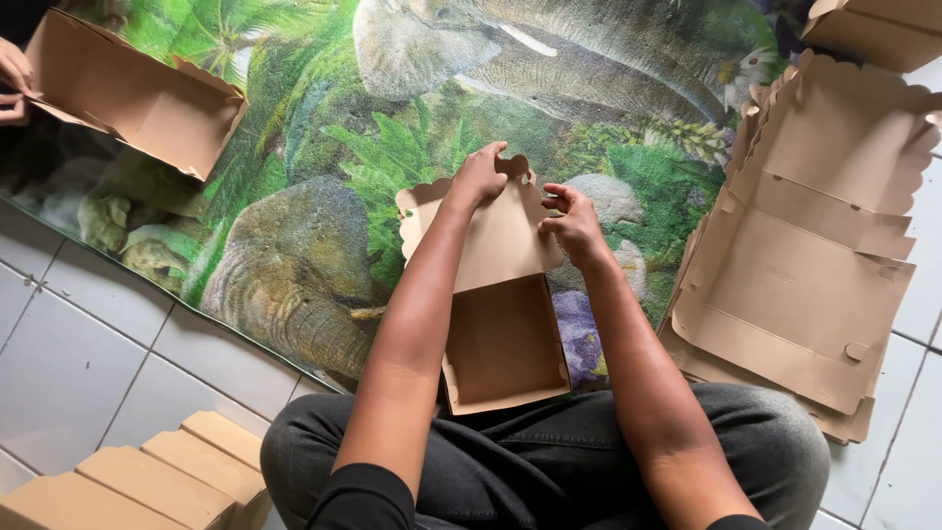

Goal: Folding flat cardboard templates into small boxes by hand

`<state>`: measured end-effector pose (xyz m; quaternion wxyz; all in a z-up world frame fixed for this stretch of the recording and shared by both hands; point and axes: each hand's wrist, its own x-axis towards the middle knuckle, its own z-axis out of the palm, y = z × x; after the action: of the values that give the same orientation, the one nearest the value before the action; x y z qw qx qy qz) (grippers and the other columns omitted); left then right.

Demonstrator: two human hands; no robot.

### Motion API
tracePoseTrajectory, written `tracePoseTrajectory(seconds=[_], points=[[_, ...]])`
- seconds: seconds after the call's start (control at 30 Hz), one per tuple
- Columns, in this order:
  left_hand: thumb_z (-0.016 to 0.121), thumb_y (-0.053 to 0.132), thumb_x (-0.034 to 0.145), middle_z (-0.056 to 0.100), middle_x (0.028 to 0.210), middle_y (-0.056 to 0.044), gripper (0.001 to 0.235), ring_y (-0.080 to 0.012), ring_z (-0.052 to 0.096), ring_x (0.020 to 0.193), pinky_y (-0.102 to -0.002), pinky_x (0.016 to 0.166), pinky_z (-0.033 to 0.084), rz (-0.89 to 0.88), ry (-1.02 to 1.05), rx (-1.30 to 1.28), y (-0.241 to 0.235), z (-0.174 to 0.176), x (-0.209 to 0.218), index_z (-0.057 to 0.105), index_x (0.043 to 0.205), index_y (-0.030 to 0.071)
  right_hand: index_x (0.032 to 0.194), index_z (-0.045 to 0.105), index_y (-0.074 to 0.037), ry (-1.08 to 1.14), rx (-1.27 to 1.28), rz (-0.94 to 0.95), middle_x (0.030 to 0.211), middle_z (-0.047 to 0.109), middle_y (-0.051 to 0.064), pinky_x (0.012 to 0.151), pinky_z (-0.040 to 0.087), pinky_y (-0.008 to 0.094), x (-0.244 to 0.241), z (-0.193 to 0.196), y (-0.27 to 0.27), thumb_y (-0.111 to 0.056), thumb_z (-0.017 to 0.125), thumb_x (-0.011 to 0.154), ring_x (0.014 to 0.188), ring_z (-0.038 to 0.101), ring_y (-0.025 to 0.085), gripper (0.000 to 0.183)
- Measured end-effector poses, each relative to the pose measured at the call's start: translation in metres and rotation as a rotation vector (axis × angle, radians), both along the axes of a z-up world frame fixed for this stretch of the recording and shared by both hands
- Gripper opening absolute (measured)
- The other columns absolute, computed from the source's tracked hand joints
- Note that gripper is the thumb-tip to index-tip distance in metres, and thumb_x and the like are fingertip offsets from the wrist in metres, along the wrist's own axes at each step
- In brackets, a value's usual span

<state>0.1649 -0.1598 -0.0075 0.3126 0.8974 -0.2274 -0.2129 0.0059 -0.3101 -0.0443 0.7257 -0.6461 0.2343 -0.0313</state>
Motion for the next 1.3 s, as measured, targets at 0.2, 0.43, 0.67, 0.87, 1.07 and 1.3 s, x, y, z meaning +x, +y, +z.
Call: tracePoseTrajectory(seconds=[0.2, 0.43, 0.67, 0.87, 1.07, 1.3], points=[[0.057, 0.038, 0.093, 0.064, 0.092, -0.008, 0.025, -0.0323, 0.066, 0.097, -0.045, 0.087, 0.055, 0.165, -0.112, -0.206, 0.000, 0.017, -0.030, 0.073, 0.088, 0.020, 0.133, 0.058, -0.007, -0.040, 0.007, -0.007, 0.108, 0.068, 0.015, 0.061, 0.056, 0.027, 0.000, 0.019, 0.007, 0.009, 0.062, 0.065, 0.078, 0.066, 0.015, 0.070], [0.080, 0.031, 0.073, 0.061, 0.084, 0.001, 0.017, -0.0220, 0.070, 0.088, -0.031, 0.076, 0.058, 0.402, -0.232, -0.273, -0.015, 0.017, -0.062, 0.069, 0.075, 0.018, 0.131, 0.057, -0.005, -0.172, 0.061, -0.060, 0.123, 0.065, 0.017, 0.063, 0.059, 0.020, -0.004, 0.076, 0.017, -0.002, 0.061, 0.087, 0.091, 0.069, 0.014, 0.044], [0.071, -0.004, 0.073, 0.058, 0.097, -0.010, 0.015, -0.0284, 0.072, 0.080, -0.033, 0.070, 0.061, 0.510, -0.254, -0.568, -0.011, 0.094, -0.101, 0.062, 0.080, 0.006, 0.112, 0.072, -0.009, -0.316, -0.054, -0.051, 0.108, 0.069, 0.008, 0.067, 0.060, 0.022, 0.011, 0.054, 0.018, 0.000, 0.070, 0.082, 0.084, 0.068, 0.009, 0.032], [0.075, -0.003, 0.070, 0.053, 0.098, -0.015, 0.036, -0.0367, 0.071, 0.077, -0.037, 0.065, 0.064, 0.734, -0.305, -0.611, -0.015, 0.098, -0.112, 0.040, 0.076, 0.005, 0.102, 0.076, -0.011, -0.327, -0.209, -0.104, 0.106, 0.069, 0.007, 0.064, 0.061, 0.028, 0.004, 0.071, 0.025, 0.005, 0.066, 0.076, 0.083, 0.072, 0.021, 0.032], [0.084, 0.011, 0.063, 0.062, 0.076, 0.001, 0.033, -0.0182, 0.070, 0.070, -0.026, 0.066, 0.056, 0.933, -0.264, -0.599, -0.022, 0.088, -0.103, 0.053, 0.073, 0.015, 0.106, 0.065, -0.009, -0.401, -0.224, -0.088, 0.098, 0.070, 0.008, 0.065, 0.060, 0.027, 0.008, 0.082, 0.019, 0.006, 0.068, 0.076, 0.081, 0.070, 0.017, 0.034], [0.080, 0.012, 0.072, 0.075, 0.074, -0.004, 0.016, -0.0186, 0.074, 0.072, -0.030, 0.066, 0.057, 0.809, -0.155, -0.499, -0.022, 0.085, -0.110, 0.073, 0.085, 0.014, 0.116, 0.067, -0.007, -0.368, -0.082, -0.150, 0.092, 0.071, 0.007, 0.063, 0.056, 0.019, 0.005, 0.097, 0.028, -0.005, 0.067, 0.087, 0.078, 0.063, 0.008, 0.029]])
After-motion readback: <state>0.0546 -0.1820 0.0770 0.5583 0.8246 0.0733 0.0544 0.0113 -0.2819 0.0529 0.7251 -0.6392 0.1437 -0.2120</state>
